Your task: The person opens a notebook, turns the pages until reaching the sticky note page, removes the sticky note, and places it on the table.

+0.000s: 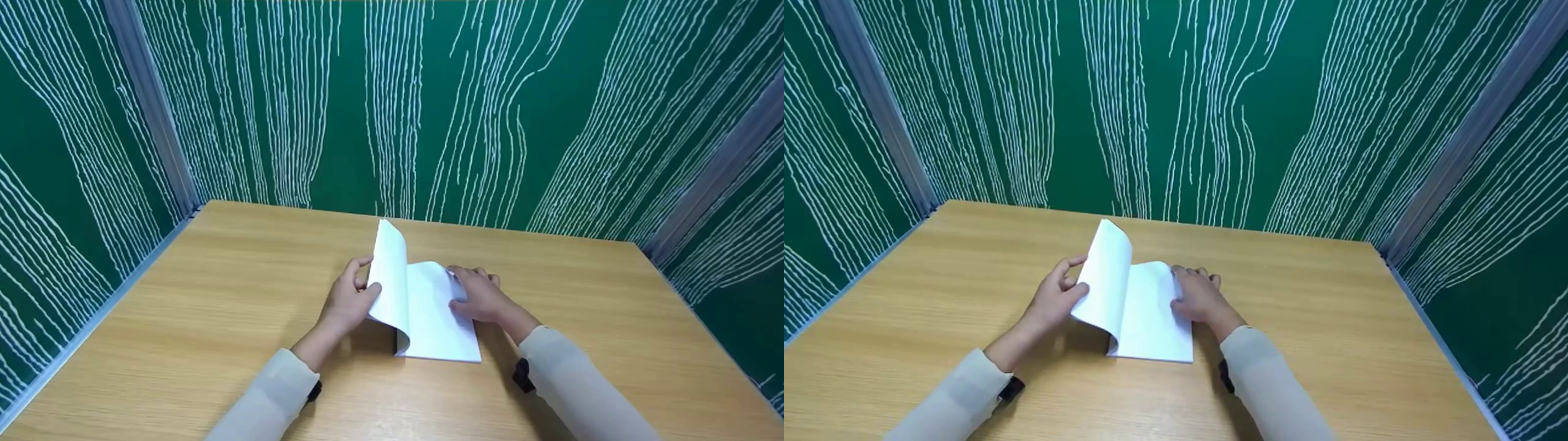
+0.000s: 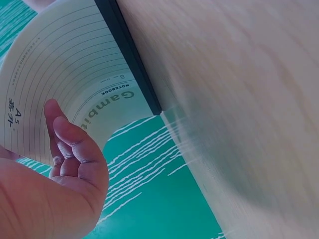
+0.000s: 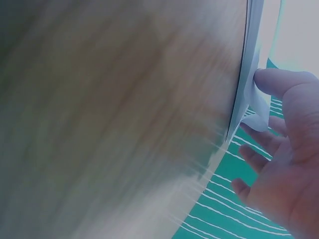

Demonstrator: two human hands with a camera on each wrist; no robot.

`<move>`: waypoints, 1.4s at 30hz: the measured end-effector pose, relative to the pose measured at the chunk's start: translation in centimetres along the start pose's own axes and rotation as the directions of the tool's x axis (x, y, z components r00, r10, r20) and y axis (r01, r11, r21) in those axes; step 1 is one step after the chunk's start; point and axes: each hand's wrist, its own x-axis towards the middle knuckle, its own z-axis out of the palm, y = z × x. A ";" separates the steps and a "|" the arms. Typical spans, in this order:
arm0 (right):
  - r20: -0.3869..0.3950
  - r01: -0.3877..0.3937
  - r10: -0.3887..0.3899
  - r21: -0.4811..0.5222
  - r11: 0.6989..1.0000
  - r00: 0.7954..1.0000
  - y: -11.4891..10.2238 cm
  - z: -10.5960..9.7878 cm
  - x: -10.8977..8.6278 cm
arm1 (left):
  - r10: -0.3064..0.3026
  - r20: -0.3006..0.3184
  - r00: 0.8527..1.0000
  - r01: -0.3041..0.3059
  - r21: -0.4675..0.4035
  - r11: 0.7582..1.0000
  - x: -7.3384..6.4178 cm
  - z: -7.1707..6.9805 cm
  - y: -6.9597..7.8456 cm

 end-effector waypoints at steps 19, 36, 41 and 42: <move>-0.102 -0.058 0.067 0.090 0.994 0.992 -0.2 -0.6 0.0 | -0.012 -0.014 1.000 0.013 0.011 1.000 0.1 0.0 -0.1; -0.266 0.018 -0.011 0.023 1.000 0.964 0.2 -0.9 0.1 | 0.002 -0.019 1.000 -0.001 0.014 1.000 0.1 0.0 0.1; -0.283 0.028 -0.022 0.017 0.999 0.959 0.1 -0.9 0.0 | -0.006 -0.017 1.000 0.006 -0.001 1.000 0.1 0.0 -0.1; -0.285 0.031 -0.025 0.014 0.999 0.958 0.1 -0.9 0.0 | -0.008 -0.015 1.000 0.008 -0.003 1.000 0.1 0.0 -0.1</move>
